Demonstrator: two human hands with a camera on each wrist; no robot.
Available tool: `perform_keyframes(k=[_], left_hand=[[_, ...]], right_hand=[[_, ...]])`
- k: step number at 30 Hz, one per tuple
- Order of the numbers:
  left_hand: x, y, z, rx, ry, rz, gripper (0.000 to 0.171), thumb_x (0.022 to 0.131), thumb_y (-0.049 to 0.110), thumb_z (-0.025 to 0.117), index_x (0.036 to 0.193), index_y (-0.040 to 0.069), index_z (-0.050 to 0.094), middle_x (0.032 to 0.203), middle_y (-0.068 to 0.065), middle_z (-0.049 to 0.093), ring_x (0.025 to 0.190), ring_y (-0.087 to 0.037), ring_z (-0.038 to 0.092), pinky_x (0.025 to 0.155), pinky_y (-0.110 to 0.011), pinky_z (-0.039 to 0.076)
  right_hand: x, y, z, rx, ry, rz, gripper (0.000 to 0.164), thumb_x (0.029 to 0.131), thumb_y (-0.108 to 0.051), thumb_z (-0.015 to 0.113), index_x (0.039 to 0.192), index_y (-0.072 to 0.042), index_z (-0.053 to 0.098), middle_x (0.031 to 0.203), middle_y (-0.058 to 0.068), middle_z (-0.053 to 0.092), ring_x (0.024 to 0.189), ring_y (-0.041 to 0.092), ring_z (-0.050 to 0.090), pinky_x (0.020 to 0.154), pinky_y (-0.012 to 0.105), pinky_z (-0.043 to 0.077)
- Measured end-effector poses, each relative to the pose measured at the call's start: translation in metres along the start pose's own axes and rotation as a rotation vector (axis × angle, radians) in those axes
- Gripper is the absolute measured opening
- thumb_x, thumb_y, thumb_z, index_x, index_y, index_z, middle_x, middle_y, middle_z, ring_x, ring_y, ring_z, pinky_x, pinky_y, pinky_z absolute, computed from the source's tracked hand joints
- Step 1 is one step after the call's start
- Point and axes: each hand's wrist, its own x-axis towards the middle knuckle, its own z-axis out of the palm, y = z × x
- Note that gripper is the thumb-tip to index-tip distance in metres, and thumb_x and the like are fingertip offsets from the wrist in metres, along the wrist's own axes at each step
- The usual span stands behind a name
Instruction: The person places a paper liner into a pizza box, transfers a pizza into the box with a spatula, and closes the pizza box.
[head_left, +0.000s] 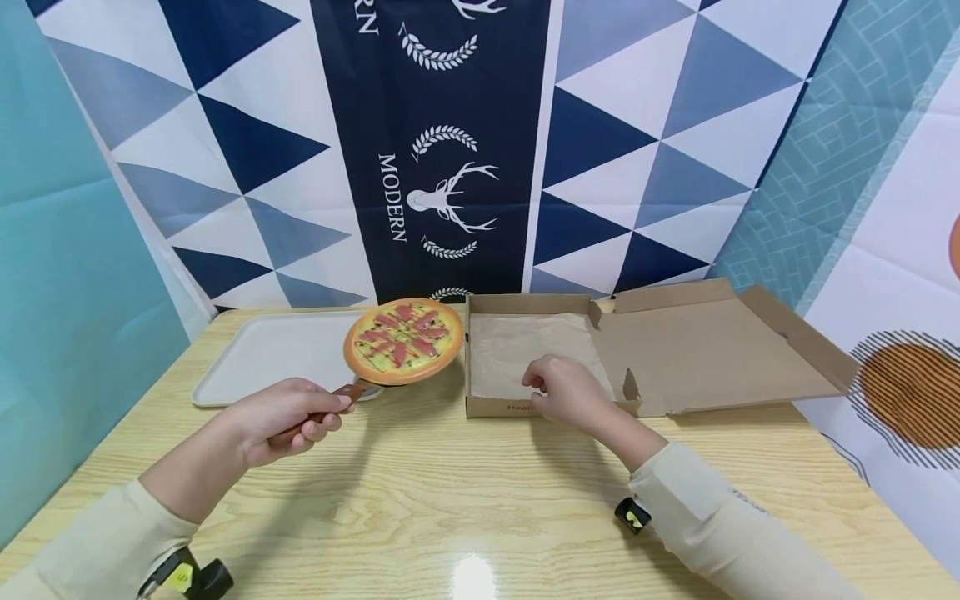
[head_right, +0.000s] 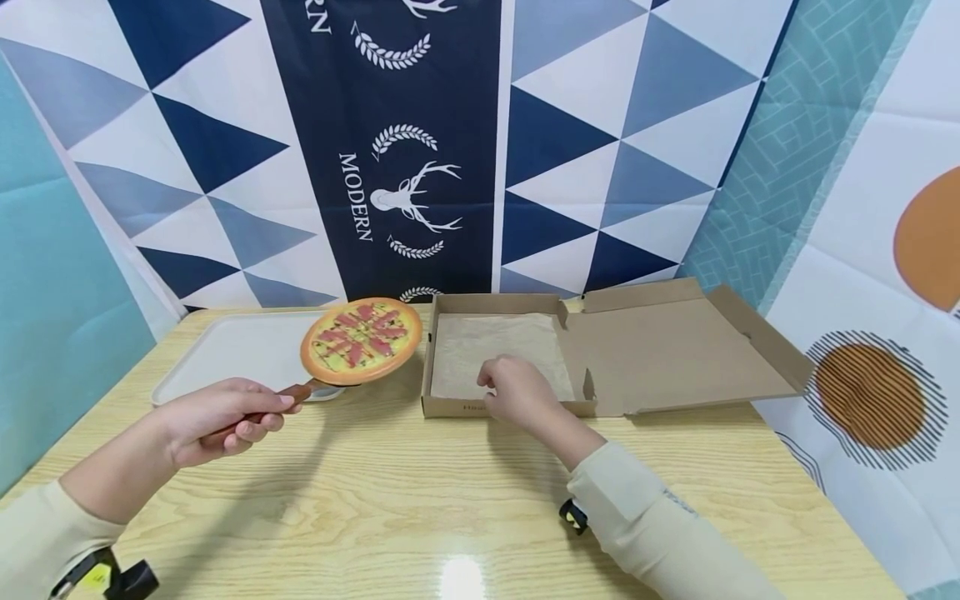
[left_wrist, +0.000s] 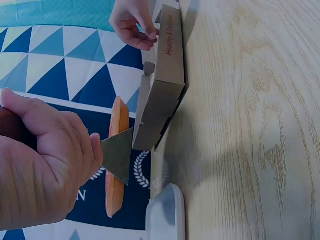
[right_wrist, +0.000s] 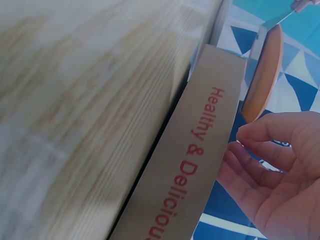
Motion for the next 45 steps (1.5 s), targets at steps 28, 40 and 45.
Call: perform_keyframes(k=[28, 40, 45], left_hand=[[0.008, 0.002, 0.018, 0.064, -0.017, -0.016, 0.019, 0.1, 0.015, 0.053, 0.099, -0.004, 0.055, 0.064, 0.003, 0.048, 0.045, 0.002, 0.039, 0.043, -0.009, 0.037], [0.01, 0.004, 0.026, 0.07, -0.062, 0.004, 0.02, 0.1, 0.015, 0.053, 0.102, -0.005, 0.055, 0.065, 0.003, 0.049, 0.046, 0.002, 0.039, 0.042, -0.009, 0.036], [0.013, 0.003, 0.029, 0.074, -0.062, -0.009, 0.02, 0.099, 0.014, 0.053, 0.102, -0.005, 0.055, 0.065, 0.003, 0.049, 0.045, 0.002, 0.039, 0.042, -0.009, 0.036]], right_hand=[[-0.026, 0.032, -0.016, -0.034, 0.007, 0.098, 0.017, 0.077, 0.005, 0.069, 0.093, 0.0, 0.071, 0.092, 0.01, 0.065, 0.08, 0.025, 0.06, 0.07, 0.041, 0.052], [-0.037, 0.049, -0.024, -0.015, 0.061, 0.122, 0.014, 0.077, 0.011, 0.064, 0.088, 0.003, 0.069, 0.09, 0.015, 0.064, 0.085, 0.034, 0.061, 0.074, 0.048, 0.052], [-0.041, 0.058, -0.028, -0.011, 0.065, 0.173, 0.014, 0.078, 0.007, 0.064, 0.09, 0.005, 0.068, 0.091, 0.018, 0.064, 0.085, 0.035, 0.061, 0.072, 0.048, 0.052]])
